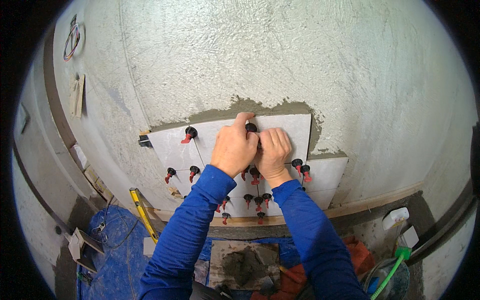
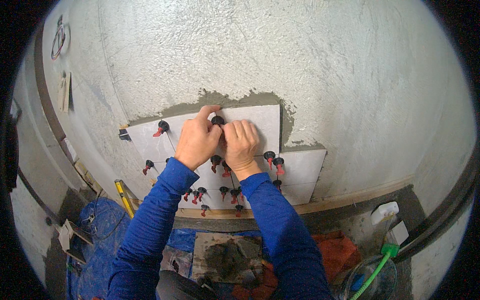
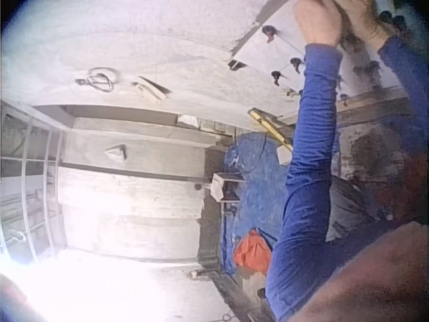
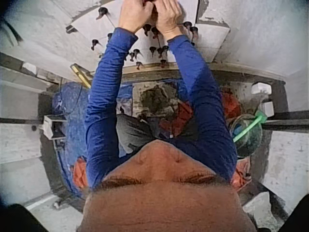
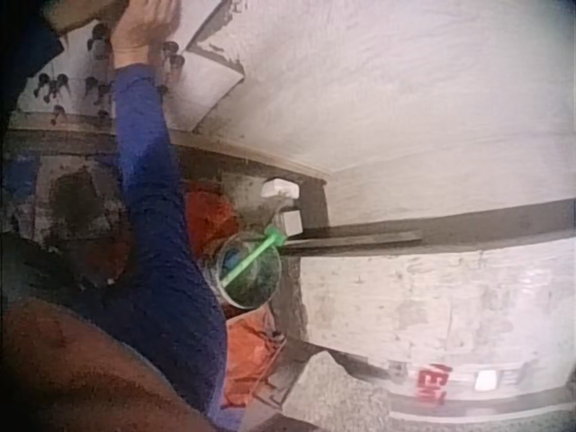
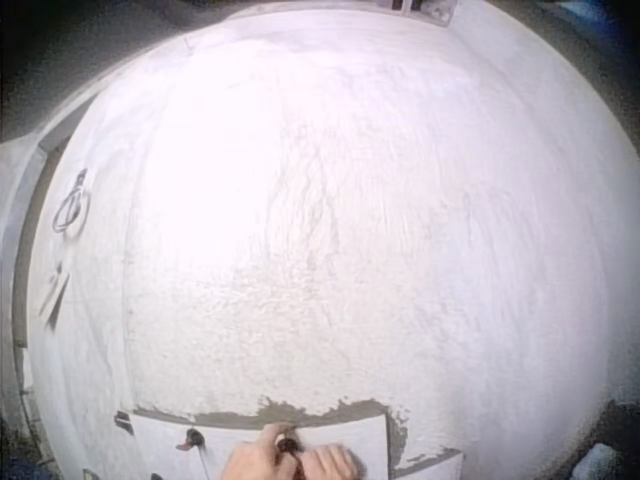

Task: The person installs white ceramic tiles on a wall using tile leveling clips and wedges. They place the clips between tiles, insert the wedges, and tighten them to ensure alignment. A rubber mallet is used to tap the tiles into place.

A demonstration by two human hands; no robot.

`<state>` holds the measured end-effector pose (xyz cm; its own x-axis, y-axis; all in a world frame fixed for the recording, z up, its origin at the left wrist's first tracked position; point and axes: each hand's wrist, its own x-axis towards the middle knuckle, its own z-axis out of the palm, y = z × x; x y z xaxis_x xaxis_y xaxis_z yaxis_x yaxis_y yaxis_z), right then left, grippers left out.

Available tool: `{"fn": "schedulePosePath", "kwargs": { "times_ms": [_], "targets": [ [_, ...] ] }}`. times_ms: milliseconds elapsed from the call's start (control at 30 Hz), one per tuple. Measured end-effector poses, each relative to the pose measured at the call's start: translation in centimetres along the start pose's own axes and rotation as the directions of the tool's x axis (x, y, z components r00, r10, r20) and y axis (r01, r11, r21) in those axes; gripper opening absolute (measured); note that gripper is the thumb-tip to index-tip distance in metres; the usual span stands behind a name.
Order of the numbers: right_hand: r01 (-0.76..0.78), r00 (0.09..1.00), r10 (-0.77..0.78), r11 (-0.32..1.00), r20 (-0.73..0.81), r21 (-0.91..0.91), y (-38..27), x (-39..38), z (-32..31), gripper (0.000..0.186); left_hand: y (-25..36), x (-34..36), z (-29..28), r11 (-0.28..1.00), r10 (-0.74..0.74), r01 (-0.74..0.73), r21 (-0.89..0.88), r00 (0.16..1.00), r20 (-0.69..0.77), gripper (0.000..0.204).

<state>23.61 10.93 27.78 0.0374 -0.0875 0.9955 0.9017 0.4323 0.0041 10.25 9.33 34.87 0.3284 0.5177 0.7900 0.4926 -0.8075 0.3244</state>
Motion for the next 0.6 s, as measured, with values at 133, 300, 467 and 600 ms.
{"fn": "schedulePosePath", "kwargs": {
  "times_ms": [133,300,467,600],
  "targets": [
    [-0.025,0.999,0.024,0.999,0.041,0.030,-0.3,0.3,-0.3,0.011,0.0,0.1,0.1,1.000,-0.010,0.010,0.001,1.000,0.003,0.042],
    [-0.061,0.944,0.021,0.992,0.329,0.113,0.1,1.9,-3.5,0.027,0.2,0.1,-0.2,0.999,-0.041,0.041,-0.018,0.999,0.021,0.042],
    [0.005,0.825,-0.122,0.978,0.552,0.208,2.1,4.9,-5.0,0.041,0.4,0.1,-0.3,0.997,-0.035,0.037,-0.065,0.999,0.025,0.040],
    [0.097,0.770,-0.238,0.961,0.592,0.260,3.1,7.0,-5.0,0.032,0.4,0.1,-0.5,0.997,-0.059,0.062,-0.049,0.996,0.063,0.040]
  ]
}}
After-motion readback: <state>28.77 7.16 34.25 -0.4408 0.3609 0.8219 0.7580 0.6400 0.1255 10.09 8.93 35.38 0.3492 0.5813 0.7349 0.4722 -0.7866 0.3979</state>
